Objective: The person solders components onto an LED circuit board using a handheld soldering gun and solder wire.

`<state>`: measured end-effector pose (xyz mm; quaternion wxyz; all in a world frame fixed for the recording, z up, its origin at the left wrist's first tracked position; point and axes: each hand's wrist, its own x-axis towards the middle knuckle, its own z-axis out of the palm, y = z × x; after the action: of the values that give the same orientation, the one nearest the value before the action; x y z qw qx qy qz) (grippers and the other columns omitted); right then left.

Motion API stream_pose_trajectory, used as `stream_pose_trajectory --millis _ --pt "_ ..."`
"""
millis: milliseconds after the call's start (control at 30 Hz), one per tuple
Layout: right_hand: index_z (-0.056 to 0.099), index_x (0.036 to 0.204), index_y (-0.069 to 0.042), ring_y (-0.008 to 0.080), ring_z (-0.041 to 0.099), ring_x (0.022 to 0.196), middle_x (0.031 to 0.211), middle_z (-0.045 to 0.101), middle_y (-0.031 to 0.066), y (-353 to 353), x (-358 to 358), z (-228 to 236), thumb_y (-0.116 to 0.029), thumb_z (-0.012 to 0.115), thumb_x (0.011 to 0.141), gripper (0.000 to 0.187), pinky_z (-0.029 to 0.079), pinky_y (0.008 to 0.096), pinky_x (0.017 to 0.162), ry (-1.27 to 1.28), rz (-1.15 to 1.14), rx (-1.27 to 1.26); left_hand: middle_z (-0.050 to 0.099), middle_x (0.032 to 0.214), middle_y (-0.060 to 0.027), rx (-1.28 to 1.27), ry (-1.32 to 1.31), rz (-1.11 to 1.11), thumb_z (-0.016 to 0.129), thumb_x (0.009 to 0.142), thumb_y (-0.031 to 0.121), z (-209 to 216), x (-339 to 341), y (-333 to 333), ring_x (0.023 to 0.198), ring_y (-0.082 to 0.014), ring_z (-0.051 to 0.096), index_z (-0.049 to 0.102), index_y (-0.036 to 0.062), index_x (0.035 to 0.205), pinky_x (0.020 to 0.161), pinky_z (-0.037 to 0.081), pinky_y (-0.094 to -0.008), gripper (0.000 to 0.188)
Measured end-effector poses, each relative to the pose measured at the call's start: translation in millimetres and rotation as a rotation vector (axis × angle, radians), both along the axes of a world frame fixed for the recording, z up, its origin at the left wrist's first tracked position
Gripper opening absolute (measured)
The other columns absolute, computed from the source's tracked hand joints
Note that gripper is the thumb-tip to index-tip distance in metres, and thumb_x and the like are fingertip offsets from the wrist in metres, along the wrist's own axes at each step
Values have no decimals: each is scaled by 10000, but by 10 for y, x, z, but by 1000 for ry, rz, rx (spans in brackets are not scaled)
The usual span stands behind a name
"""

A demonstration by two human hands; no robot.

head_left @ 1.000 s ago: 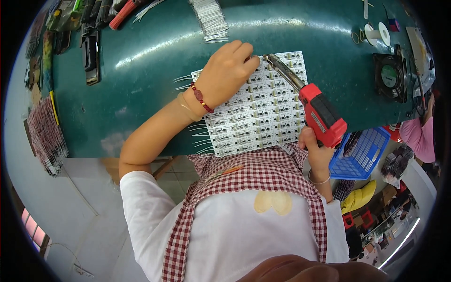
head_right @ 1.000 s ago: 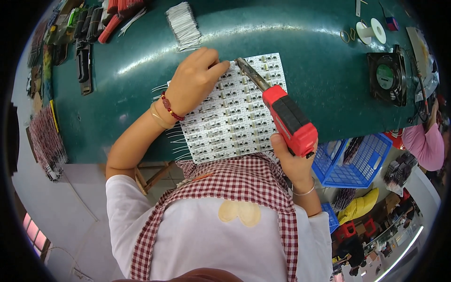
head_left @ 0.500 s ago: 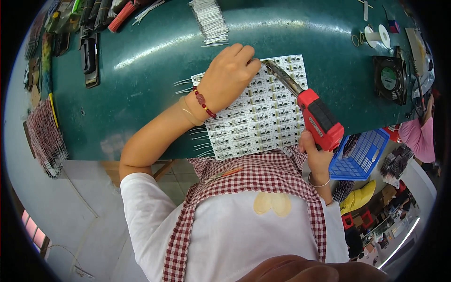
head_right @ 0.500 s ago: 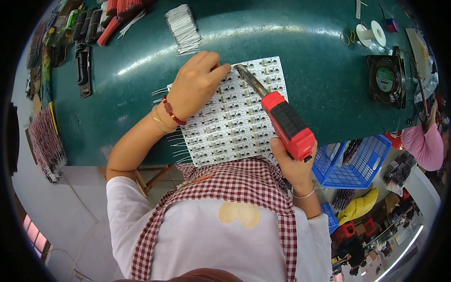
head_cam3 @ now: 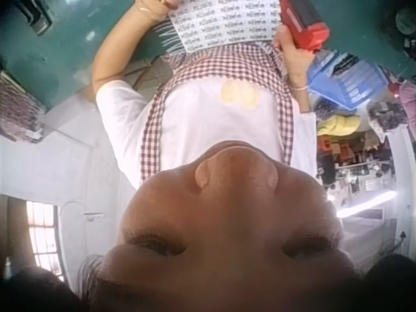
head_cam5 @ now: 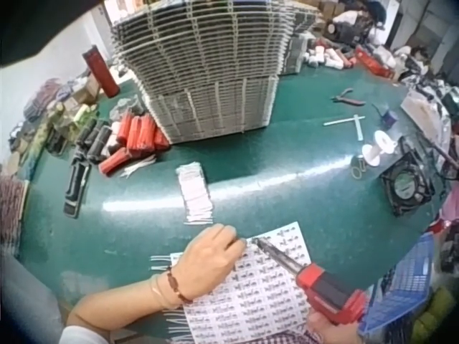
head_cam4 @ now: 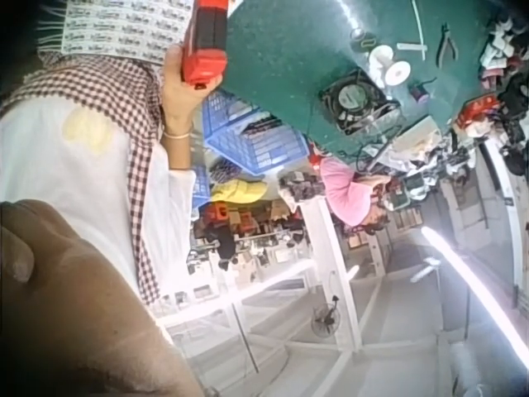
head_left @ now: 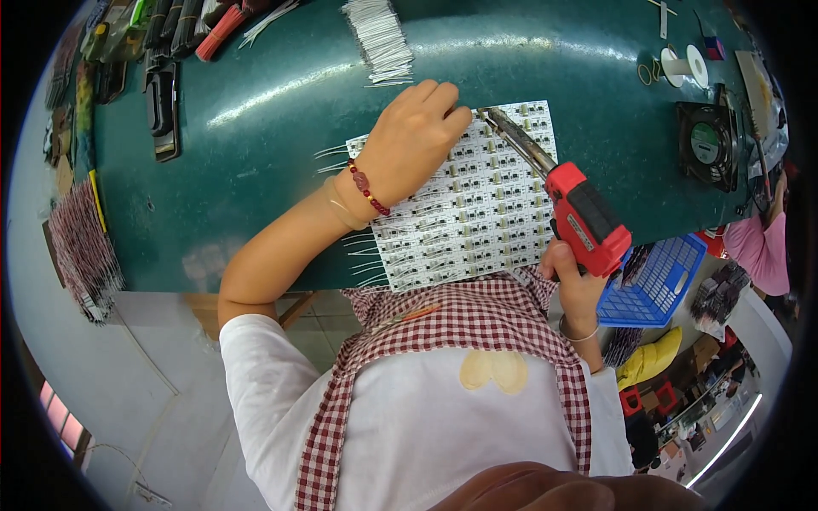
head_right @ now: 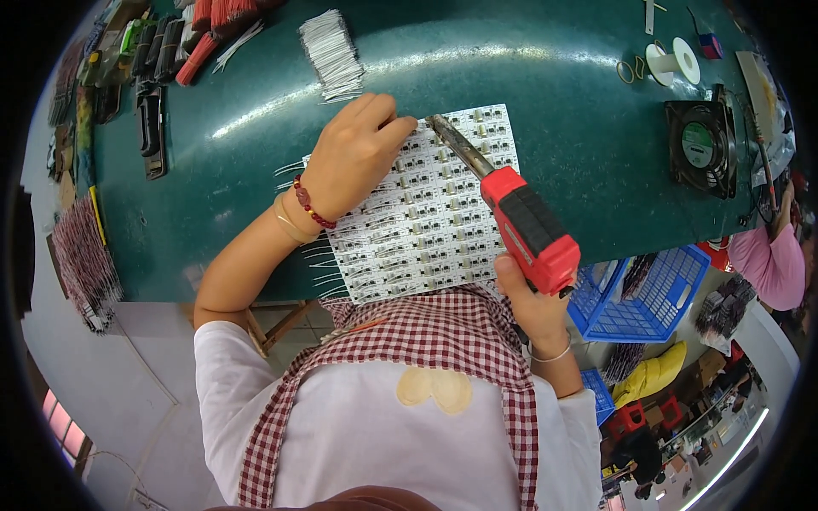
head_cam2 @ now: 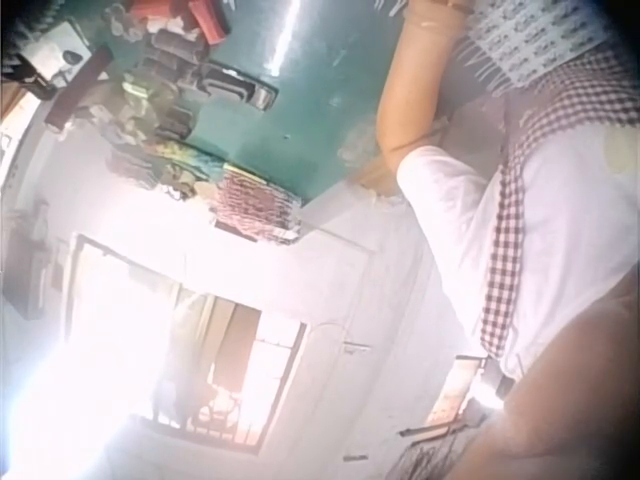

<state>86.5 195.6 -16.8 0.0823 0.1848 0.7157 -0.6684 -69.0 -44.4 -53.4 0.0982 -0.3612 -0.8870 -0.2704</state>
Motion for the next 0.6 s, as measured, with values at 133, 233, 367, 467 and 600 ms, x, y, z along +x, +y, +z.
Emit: stream_pose_trajectory --millis 133,233,367,467,600 --pt "612 963 -14 90 555 558 724 613 23 28 3 -14 -85 734 851 180 441 243 497 25 36 22 500 781 -74 21 -3 2 645 697 -9 -10 23 -1 737 -237 539 648 20 903 660 474 -337 207" --pt "620 964 -11 87 547 549 731 616 20 24 -17 -22 -77 732 850 173 435 239 497 26 59 15 501 768 -72 21 -11 -5 645 696 -11 -9 22 -6 725 -233 539 655 24 908 650 472 -336 214" --pt "635 982 -8 91 558 572 750 625 22 15 -2 -5 -76 747 833 198 440 240 520 -10 17 24 501 767 -73 46 -22 -19 650 700 -16 -41 18 -8 725 -232 541 662 27 909 644 470 -337 214" --pt "647 1019 -5 116 599 657 805 653 31 95 40 -97 -86 766 813 252 478 264 599 -1 69 144 501 768 -74 58 -25 -16 653 703 -18 -46 10 -7 721 -234 540 662 25 908 644 471 -339 209" --pt "657 1060 -4 154 639 799 892 684 35 99 83 -122 -109 785 796 312 506 301 730 -15 75 223 499 770 -74 62 -29 -10 654 703 -19 -33 9 0 723 -235 539 660 21 906 649 473 -338 207"
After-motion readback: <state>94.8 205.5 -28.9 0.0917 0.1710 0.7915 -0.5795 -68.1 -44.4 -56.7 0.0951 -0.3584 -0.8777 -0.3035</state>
